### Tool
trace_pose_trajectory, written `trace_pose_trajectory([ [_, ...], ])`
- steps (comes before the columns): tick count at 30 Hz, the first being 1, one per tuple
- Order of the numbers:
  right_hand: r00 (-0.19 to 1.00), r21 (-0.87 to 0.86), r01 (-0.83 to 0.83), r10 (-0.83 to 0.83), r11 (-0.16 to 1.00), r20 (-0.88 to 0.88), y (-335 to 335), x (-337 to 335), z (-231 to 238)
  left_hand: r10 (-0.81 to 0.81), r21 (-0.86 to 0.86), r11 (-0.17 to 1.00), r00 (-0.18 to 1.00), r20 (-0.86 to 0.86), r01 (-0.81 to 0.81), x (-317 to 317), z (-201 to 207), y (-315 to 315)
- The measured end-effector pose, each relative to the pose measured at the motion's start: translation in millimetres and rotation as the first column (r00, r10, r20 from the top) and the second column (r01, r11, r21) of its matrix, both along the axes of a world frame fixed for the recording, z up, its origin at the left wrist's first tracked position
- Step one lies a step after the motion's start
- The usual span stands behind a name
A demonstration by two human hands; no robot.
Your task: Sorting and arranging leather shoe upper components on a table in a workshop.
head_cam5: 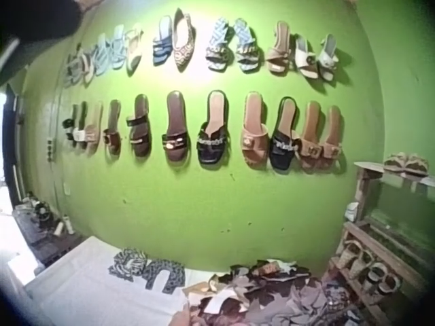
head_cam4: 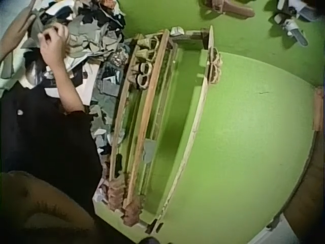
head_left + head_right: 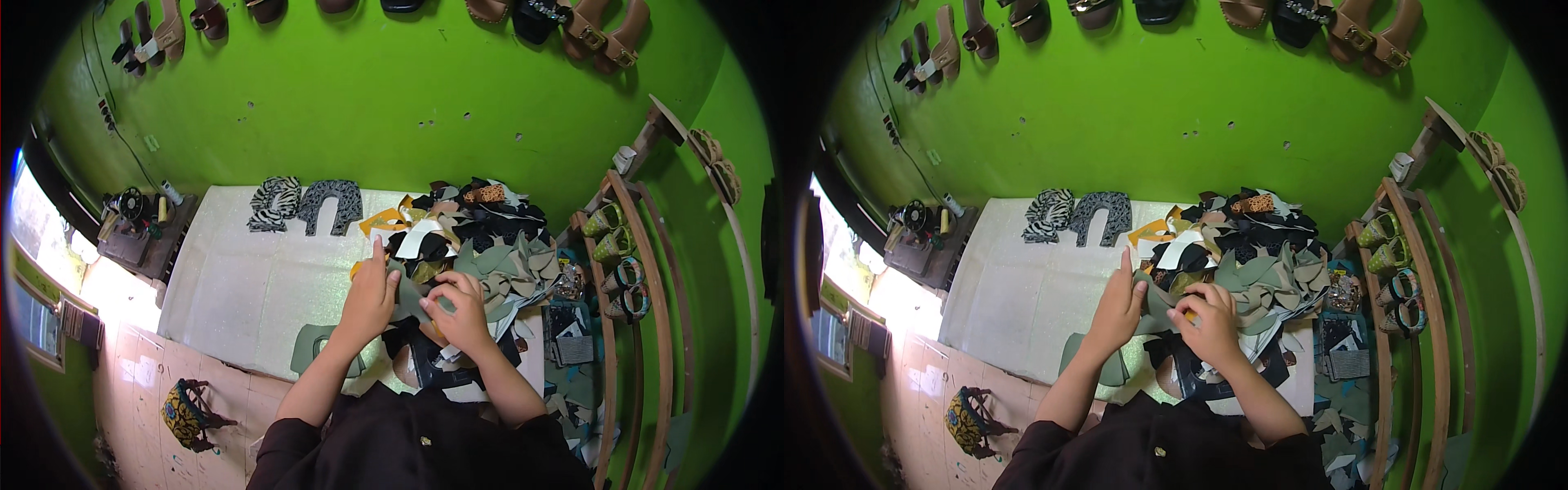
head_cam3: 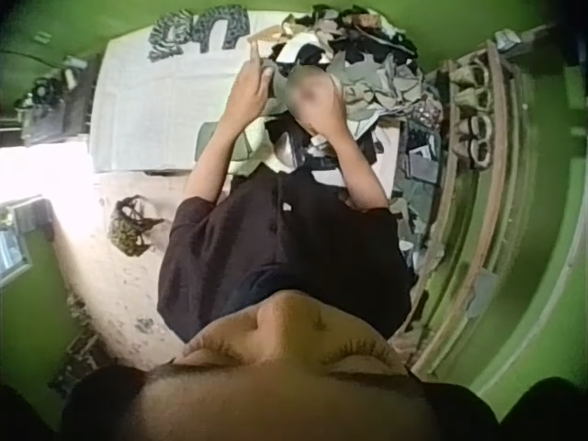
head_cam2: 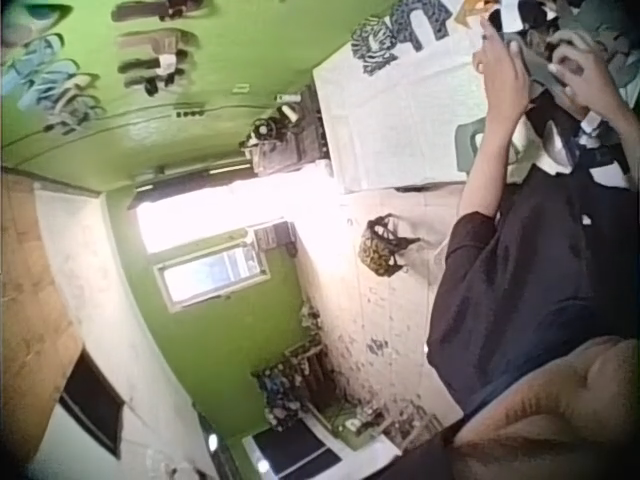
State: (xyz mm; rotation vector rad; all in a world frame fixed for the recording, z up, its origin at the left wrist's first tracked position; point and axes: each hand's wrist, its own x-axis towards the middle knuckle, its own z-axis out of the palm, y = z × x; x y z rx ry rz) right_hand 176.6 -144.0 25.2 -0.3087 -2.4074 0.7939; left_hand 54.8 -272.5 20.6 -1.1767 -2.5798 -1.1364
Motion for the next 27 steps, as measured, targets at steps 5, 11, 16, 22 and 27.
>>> trace_pose_trajectory([
  [5,0.962,-0.402,-0.272,0.253,0.874,-0.1,1,-14,-9,-0.588,0.368,0.809,0.628,0.51,0.459,-23,11,-37],
  [11,0.751,-0.722,-0.498,0.656,0.48,-0.082,-23,-49,-4,-0.647,0.423,0.74,0.38,0.662,0.522,-46,29,-87],
  [16,0.652,-0.882,-0.359,0.758,0.305,-0.003,-50,-62,-35,-0.394,0.349,0.919,0.455,0.799,0.184,-53,7,-131],
  [22,0.676,-0.947,-0.128,0.725,0.295,0.134,-95,-62,-108,-0.05,0.114,0.987,0.452,0.89,-0.113,-41,-77,-181],
  [27,0.77,-0.903,-0.046,0.591,0.428,0.241,-112,-73,-169,-0.006,0.145,0.927,0.373,0.928,-0.347,-38,-133,-186],
])
